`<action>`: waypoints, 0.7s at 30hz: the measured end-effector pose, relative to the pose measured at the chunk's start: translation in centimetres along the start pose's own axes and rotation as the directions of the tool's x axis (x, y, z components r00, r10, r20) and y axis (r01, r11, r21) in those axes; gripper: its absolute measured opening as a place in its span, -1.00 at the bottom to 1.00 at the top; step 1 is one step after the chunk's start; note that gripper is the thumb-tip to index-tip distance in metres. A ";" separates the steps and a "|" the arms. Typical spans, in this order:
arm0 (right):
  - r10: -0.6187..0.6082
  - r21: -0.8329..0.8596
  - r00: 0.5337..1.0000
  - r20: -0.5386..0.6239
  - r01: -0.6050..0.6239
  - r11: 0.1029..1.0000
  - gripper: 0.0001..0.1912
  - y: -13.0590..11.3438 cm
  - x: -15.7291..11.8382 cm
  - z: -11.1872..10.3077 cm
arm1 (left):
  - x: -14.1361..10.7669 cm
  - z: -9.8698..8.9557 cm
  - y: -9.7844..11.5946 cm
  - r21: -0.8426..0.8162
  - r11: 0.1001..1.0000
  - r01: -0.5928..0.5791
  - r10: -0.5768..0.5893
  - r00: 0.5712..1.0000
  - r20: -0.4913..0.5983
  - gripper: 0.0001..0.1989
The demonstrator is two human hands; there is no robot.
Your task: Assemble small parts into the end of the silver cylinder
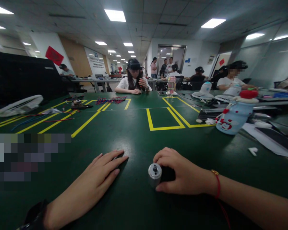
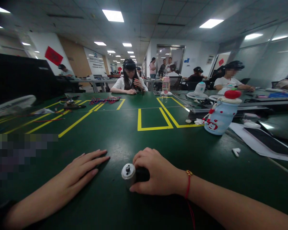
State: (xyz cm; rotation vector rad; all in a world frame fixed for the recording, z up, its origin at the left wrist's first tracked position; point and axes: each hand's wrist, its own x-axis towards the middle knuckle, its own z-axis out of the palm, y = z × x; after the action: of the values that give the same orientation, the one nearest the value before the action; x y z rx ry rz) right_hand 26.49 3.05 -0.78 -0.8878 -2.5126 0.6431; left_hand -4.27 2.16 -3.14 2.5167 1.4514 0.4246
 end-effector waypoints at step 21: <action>-0.030 -0.051 1.000 -0.001 0.030 0.998 -0.63 0.3 -0.2 0.2 | 3.3 -2.0 8.9 -0.410 0.895 -0.173 0.099 0.976 -0.196 -0.82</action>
State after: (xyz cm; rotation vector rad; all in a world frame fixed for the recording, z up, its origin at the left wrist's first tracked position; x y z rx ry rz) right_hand 26.68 3.14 -1.12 -0.8661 -2.5466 0.5705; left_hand 3.81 0.73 2.02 2.2713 1.0830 0.8962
